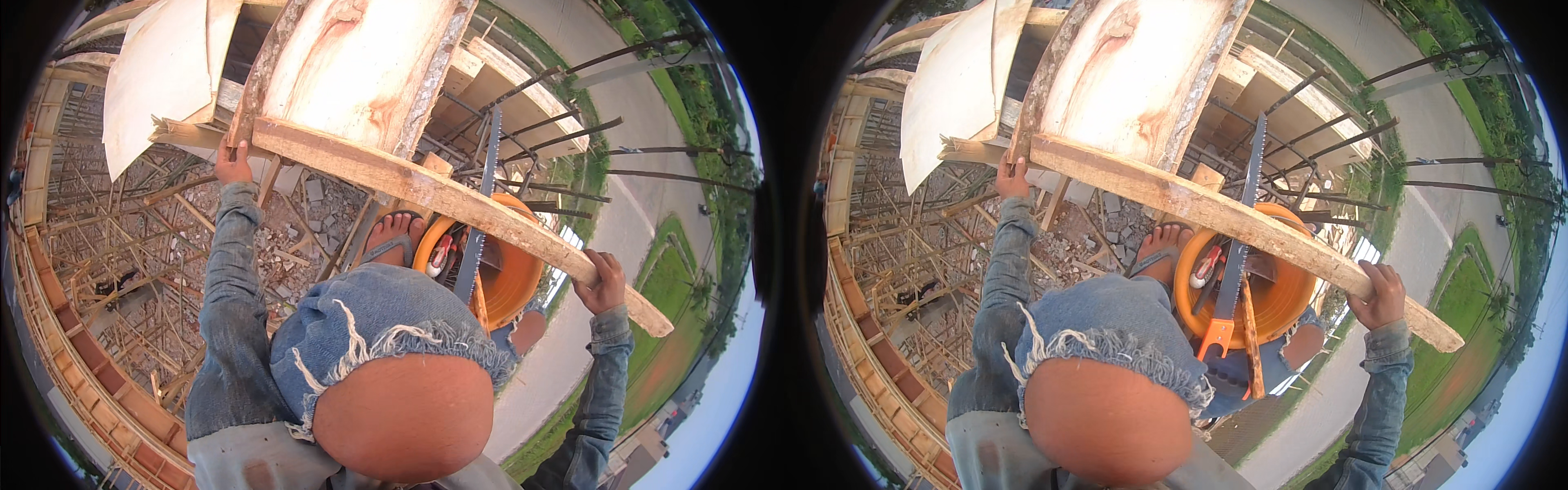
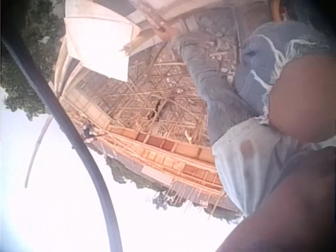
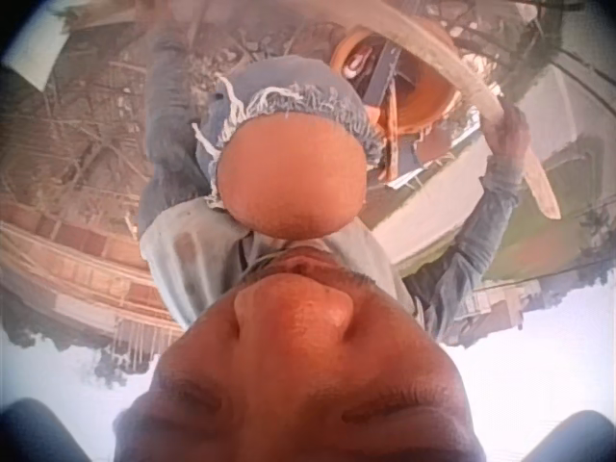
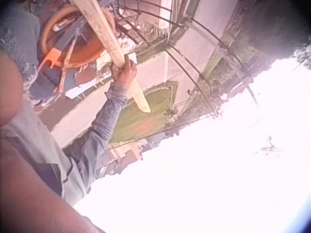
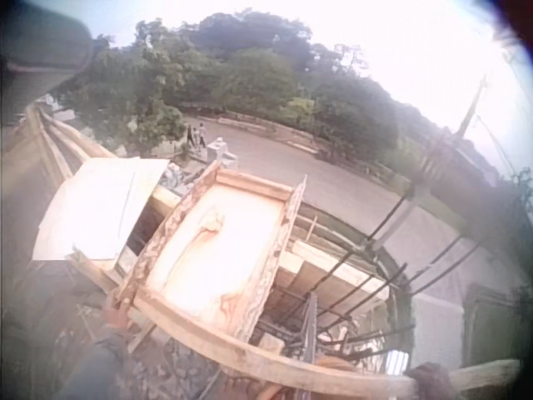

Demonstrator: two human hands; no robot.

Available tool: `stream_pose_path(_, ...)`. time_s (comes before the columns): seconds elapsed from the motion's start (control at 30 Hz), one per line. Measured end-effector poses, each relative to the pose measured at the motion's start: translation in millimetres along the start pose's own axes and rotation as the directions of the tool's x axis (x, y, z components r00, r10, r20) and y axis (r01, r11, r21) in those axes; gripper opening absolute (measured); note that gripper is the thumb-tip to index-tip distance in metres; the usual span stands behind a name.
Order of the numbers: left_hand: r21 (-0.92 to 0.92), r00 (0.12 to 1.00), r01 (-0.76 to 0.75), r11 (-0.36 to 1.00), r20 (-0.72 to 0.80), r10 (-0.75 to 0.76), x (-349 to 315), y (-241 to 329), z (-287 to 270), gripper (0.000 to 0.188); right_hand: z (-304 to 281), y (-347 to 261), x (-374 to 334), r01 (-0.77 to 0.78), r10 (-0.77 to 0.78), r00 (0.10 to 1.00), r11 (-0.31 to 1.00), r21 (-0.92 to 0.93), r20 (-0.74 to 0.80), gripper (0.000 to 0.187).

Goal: The person assembles a wooden frame by positioning planks, sawing them to size, and securing them with a hammer and nails. The person also uses a small axe to trim wood edges and adjusts the frame components during construction.

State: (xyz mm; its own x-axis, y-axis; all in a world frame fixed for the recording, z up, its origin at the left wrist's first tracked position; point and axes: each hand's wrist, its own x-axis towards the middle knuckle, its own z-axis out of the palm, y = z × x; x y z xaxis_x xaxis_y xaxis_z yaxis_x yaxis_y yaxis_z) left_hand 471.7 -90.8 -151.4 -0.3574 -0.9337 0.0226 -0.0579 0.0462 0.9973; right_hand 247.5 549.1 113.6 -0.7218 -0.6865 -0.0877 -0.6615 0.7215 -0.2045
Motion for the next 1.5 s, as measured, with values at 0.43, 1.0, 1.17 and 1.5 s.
stream_pose_path(0.43,0.036,0.994,0.099,0.994,0.036,-0.1,5.1,3.2,-9.2,0.042,-4.6,-28.5,-13.7,0.003,-0.003,1.0,1.0,-0.024,-0.008,0.049)
stream_pose_path(1.0,0.13,0.994,0.095,0.987,0.037,-0.1,-6.0,20.2,-13.9,0.046,-3.0,-24.7,-30.8,-0.06,0.059,0.995,0.998,0.001,0.078,0.055)
stream_pose_path(1.17,0.183,0.997,0.064,0.981,0.039,-0.073,-3.5,16.9,-19.1,0.047,3.7,-30.6,-17.7,-0.044,0.044,0.997,0.999,0.011,0.056,0.053)
stream_pose_path(1.5,0.205,0.999,-0.004,0.979,0.035,-0.003,-0.5,17.8,-12.5,0.044,0.3,-28.3,-8.3,-0.027,0.027,0.998,1.0,0.0,0.057,0.052)
